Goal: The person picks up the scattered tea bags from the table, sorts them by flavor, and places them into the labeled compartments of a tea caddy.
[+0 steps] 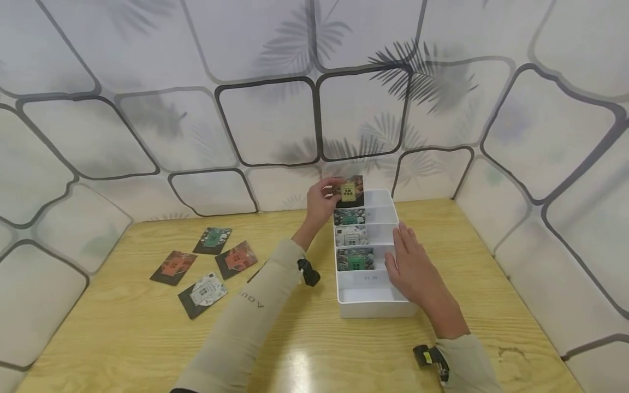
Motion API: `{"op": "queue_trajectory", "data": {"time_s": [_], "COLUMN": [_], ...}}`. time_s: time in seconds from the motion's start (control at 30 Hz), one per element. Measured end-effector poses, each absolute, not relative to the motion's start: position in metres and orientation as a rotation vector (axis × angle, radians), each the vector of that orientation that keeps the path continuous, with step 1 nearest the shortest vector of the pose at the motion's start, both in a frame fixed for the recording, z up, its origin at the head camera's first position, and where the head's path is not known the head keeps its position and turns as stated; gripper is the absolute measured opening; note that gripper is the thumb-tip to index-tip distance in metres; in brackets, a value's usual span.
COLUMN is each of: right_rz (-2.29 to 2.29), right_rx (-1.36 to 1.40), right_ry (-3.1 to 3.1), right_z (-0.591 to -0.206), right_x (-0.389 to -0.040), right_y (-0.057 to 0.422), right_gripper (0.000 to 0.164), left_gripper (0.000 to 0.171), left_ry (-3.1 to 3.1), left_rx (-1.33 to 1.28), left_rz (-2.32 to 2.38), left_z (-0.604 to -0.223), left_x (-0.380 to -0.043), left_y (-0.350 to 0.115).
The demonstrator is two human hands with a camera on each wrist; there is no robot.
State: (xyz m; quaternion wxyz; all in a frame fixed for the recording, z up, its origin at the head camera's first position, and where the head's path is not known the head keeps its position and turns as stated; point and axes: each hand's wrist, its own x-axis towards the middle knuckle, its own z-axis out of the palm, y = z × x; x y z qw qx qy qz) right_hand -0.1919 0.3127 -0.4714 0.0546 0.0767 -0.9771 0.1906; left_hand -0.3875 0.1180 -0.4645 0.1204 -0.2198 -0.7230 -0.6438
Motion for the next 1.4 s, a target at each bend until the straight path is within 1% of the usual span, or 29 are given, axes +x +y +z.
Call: {"op": "queue_trajectory", "data": {"time_s": [0.13,0.37,0.73,0.9,1.2,1.4], "right_rz": [0.574,0.575,0.588,0.591,0.600,0.616], "right_rx": [0.238,0.236,0.260,0.256,0.263,0.279], "right_ry": [-2.971,-2.967,-2.972,-2.980,-2.983,-2.986], "right_z": [-0.472,-0.473,-0.472,-0.473,-0.474,-0.472], "right_x": [-0.193,-0.193,-0.193,-0.193,-0.192,-0.194], "right_y": [0.312,0.313,0.312,0.314,0.317,0.315], "right_gripper": [0.067,0.066,0.067,0.067,0.068,0.068], "left_gripper": [0.033,0.022,0.026,0.026,0.023,0.024], "left_ry": [-2.129,-2.211,-2.188,-2.196,-2.256,-2.310], "left_rx": [-0.649,-0.672,-0.703,-0.775,-0.917,-0.944], "left_rz": [-1.825,-1.627,-1.572,-1.566,-1.541,-1.494], "left_z": [-0.470,-0.472,-0.456,-0.445,-0.419,-0.409], "left_x": [-0.389,-0.389,-0.378,-0.363,-0.322,-0.301], "left_y": [0.115,0.112,0.091,0.079,0.058,0.037]}}
